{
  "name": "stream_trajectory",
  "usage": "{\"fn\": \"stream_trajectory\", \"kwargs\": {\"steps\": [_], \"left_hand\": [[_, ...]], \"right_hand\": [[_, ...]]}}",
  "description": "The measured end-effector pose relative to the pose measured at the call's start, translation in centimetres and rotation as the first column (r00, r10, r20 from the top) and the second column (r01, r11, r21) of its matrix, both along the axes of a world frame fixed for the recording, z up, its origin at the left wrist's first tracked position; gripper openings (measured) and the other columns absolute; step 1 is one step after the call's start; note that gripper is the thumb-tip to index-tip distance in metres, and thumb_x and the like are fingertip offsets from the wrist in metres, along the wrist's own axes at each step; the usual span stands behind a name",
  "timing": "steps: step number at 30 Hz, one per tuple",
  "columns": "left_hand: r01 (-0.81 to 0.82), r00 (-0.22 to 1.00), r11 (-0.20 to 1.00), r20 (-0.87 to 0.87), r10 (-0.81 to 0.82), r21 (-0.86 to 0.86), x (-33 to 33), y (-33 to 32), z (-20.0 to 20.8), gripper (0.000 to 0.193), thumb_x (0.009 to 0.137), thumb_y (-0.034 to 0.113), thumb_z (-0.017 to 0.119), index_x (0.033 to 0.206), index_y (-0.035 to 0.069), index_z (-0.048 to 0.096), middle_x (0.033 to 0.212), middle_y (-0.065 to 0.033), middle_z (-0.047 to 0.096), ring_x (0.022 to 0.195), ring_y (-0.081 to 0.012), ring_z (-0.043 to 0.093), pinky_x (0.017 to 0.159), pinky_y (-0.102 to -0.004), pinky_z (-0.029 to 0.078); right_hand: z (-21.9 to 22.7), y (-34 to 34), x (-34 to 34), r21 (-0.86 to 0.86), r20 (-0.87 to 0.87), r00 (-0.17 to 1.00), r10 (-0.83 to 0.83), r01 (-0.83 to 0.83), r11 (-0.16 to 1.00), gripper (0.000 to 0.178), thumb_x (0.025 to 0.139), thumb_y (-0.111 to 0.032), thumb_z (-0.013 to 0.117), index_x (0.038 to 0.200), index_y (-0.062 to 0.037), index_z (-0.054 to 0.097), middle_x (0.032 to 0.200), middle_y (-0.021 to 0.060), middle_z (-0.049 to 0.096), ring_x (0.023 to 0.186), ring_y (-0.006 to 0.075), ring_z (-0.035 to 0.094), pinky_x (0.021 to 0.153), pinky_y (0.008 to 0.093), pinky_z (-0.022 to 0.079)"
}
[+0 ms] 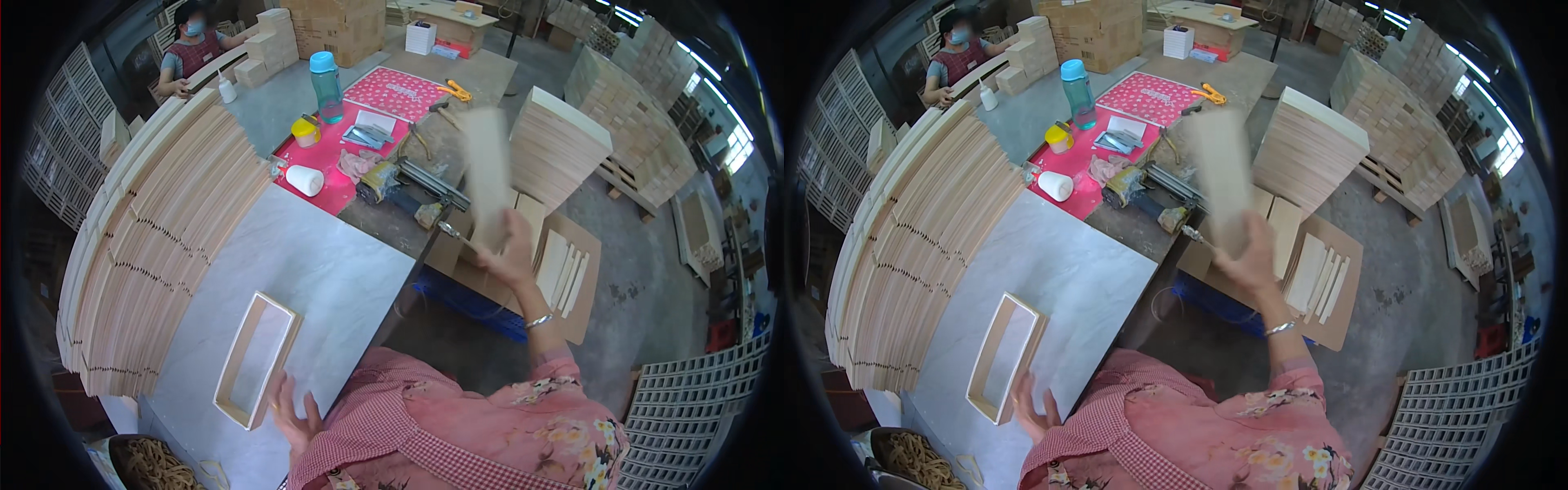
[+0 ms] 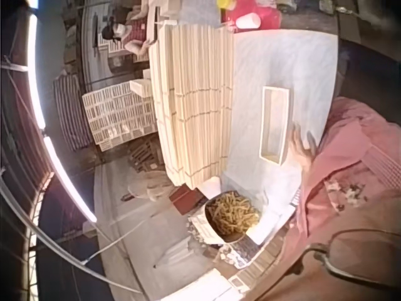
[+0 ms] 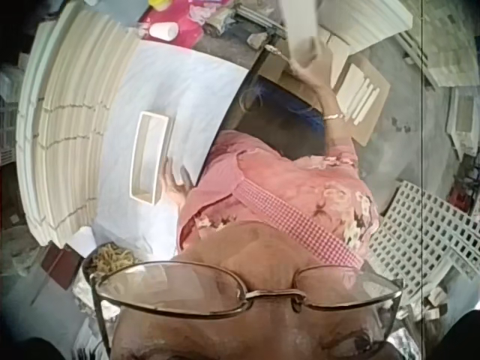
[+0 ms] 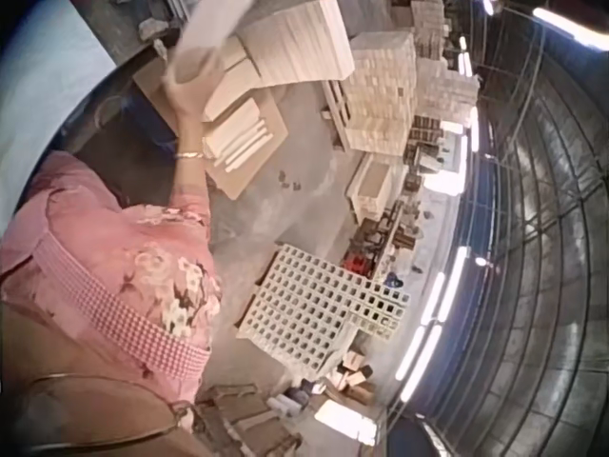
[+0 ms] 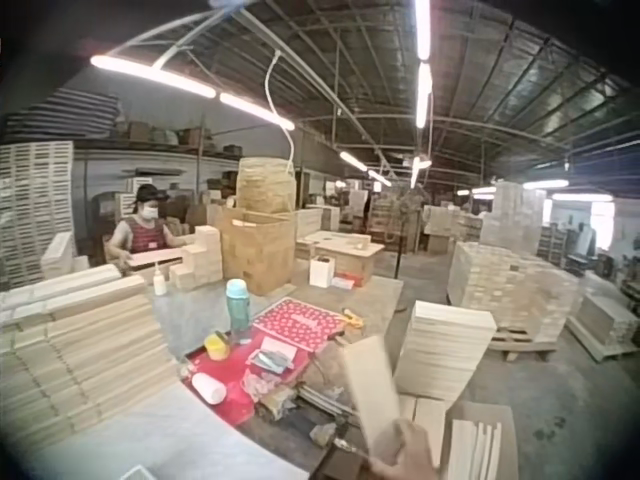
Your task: Assemble wooden boxes by gluing and nailing together pre-cut wooden planks.
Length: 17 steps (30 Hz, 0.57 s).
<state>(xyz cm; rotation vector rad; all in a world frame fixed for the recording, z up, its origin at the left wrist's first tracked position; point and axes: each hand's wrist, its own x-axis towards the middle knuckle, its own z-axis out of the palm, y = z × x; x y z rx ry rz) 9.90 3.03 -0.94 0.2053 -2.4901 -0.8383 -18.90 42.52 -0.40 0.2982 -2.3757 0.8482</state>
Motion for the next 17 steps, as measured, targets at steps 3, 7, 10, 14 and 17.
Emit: {"fn": "stream_trajectory", "kwargs": {"steps": [3,7,10,14,17], "left_hand": [[-0.067,0.992,0.842,-0.055,0.114,0.535,-3.3,0.4,4.4,0.038,0.094,0.004,0.059,0.131,0.001,0.055,0.131,-0.0195,0.058,0.119,-0.0309,0.06,0.097,-0.0446,0.051],[0.031,0.98,0.323,-0.092,0.178,0.946,-2.2,-3.2,6.4,0.028,0.1,0.009,0.056,0.126,-0.002,0.055,0.124,-0.0182,0.063,0.115,-0.0283,0.063,0.097,-0.0386,0.052],[0.064,0.958,0.12,-0.095,0.271,0.991,1.6,-4.6,6.4,0.026,0.102,0.01,0.055,0.125,-0.003,0.055,0.119,-0.0161,0.065,0.11,-0.0256,0.064,0.094,-0.0349,0.053],[-0.021,0.886,0.092,-0.024,0.463,0.996,8.3,-4.0,5.0,0.027,0.102,0.009,0.055,0.127,-0.002,0.056,0.111,-0.0119,0.066,0.099,-0.0202,0.066,0.088,-0.0309,0.054],[0.045,0.791,0.047,-0.065,0.608,0.998,9.7,-4.1,3.1,0.033,0.101,0.01,0.058,0.132,-0.002,0.054,0.11,-0.0158,0.066,0.106,-0.0268,0.068,0.091,-0.0349,0.056]], "right_hand": [[4.3,-8.7,1.2,0.098,0.089,0.852,0.516,-0.523,0.847,0.077,0.066,-0.027,0.078,0.133,-0.002,0.051,0.131,0.0202,0.056,0.114,0.0385,0.053,0.101,0.0447,0.043],[6.5,-17.2,4.5,0.115,0.373,0.412,0.831,-0.91,0.399,0.078,0.065,-0.027,0.077,0.134,-0.0027,0.05,0.14,0.0172,0.049,0.121,0.0367,0.05,0.106,0.0424,0.041],[6.7,-21.7,5.2,0.204,0.375,0.288,0.881,-0.953,0.225,0.078,0.065,-0.026,0.077,0.134,-0.0042,0.05,0.138,0.0161,0.049,0.12,0.0363,0.05,0.107,0.0421,0.039],[6.4,-27.4,4.9,0.393,0.271,0.108,0.957,-0.919,-0.007,0.081,0.063,-0.026,0.08,0.136,-0.0067,0.05,0.139,0.0166,0.048,0.12,0.0361,0.05,0.108,0.0453,0.038],[6.1,-31.7,5.1,0.355,0.283,-0.019,0.959,-0.927,-0.124,0.088,0.062,-0.038,0.084,0.137,-0.0098,0.049,0.145,0.0118,0.046,0.132,0.036,0.043,0.114,0.0487,0.032]]}}
